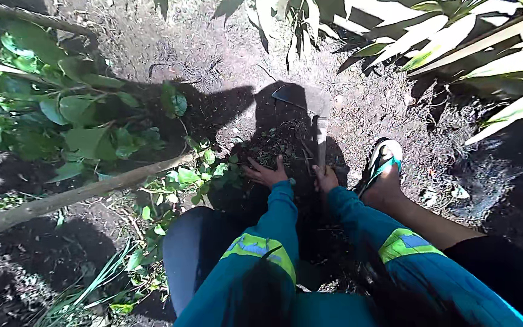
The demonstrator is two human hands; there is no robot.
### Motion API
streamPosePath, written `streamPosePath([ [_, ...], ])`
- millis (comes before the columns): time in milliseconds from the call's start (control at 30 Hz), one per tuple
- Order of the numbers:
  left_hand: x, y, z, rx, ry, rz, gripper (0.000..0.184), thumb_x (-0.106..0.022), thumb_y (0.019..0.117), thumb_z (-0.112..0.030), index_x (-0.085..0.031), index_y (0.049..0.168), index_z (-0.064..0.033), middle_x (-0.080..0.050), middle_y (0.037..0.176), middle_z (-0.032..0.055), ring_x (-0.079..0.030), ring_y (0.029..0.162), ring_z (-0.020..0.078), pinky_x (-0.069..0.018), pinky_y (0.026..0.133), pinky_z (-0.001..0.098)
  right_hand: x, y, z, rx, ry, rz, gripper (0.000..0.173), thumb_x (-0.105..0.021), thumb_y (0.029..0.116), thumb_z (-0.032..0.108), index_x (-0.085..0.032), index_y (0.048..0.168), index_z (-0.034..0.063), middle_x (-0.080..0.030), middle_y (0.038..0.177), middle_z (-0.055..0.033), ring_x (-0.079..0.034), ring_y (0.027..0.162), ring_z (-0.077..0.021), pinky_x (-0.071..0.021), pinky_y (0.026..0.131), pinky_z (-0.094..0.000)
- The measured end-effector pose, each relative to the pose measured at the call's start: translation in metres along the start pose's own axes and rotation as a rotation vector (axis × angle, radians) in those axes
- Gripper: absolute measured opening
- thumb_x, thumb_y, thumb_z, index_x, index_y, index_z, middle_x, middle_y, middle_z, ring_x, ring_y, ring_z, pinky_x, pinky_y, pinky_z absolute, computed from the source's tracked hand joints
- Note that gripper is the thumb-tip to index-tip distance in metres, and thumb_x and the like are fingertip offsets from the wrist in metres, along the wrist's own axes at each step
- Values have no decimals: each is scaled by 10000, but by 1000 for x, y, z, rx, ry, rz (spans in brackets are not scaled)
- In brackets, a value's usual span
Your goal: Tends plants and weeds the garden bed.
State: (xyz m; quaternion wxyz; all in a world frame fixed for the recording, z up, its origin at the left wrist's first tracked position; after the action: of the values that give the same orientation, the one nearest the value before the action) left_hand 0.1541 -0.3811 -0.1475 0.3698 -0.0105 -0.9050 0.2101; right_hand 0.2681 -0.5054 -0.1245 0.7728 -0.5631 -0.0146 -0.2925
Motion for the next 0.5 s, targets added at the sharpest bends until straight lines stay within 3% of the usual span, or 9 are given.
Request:
streamPosePath([
  [100, -5, 1, -17, -108, 11, 57, 942, -760, 914, -430, -261, 1631, -78, -77, 1704, 277, -77, 1565, 505, -147, 1246, 634, -14, -21, -50, -16, 2, 71, 497, -463, 1115, 325, -420, 1435, -52, -596, 828, -139, -594, 608, -196, -553, 631, -367],
  [200, 2, 15, -15, -32, 70, -58, 956, -730, 911, -520, -247, 1642, -138, -118, 1712, 235, -139, 1562, 478, -127, 1197, 696, 14, -28, -56, 58, -143, -44, 532, -521, 1091, 331, -454, 1451, -56, -659, 979, -256, -660, 759, -328, -563, 751, -495],
  [267, -3, 19, -32, 59, 52, -51, 948, -737, 920, -484, -232, 1651, -154, -49, 1721, 235, -55, 1575, 486, -102, 1204, 702, 47, -17, -27, 113, -211, -156, 549, -528, 1086, 333, -449, 1453, -67, -665, 1063, -307, -688, 879, -404, -554, 847, -558],
  [333, -18, 8, -57, 57, 153, 151, 864, -723, 940, -449, -262, 1648, -267, 85, 1731, 192, 62, 1566, 518, -87, 1175, 764, 79, -10, 7, 142, -265, -254, 544, -524, 1087, 359, -475, 1436, -56, -660, 1121, -327, -680, 980, -449, -525, 922, -602],
  [433, -26, -27, -88, -28, 314, 467, 786, -685, 972, -385, -260, 1633, -411, 148, 1734, 133, 65, 1553, 551, -163, 1081, 857, 124, -24, 63, 255, -500, -422, 590, -496, 1090, 422, -493, 1413, -72, -630, 1189, -391, -627, 1120, -560, -465, 958, -707],
  [467, -21, -37, -93, -50, 330, 549, 772, -658, 994, -369, -232, 1636, -428, 151, 1733, 141, 21, 1546, 569, -248, 1048, 850, 135, -38, 84, 290, -635, -468, 611, -443, 1101, 449, -472, 1421, -71, -637, 1165, -403, -631, 1105, -588, -476, 915, -732],
  [500, -12, -42, -95, -92, 351, 607, 734, -617, 1024, -367, -220, 1638, -424, 109, 1735, 161, -92, 1529, 583, -381, 999, 797, 140, -58, 107, 325, -734, -518, 622, -411, 1107, 462, -459, 1414, -78, -635, 1141, -417, -629, 1090, -611, -480, 882, -750],
])
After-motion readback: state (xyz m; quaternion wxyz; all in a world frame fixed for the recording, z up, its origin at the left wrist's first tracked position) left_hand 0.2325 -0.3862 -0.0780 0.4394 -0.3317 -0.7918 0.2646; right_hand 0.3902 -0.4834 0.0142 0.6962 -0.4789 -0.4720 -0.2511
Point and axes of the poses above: each hand's wrist, its own y-axis towards the middle knuckle, its own x-axis out of the back of the hand, z = x × y, the point moved 3 cm from there along y, towards the middle knuckle
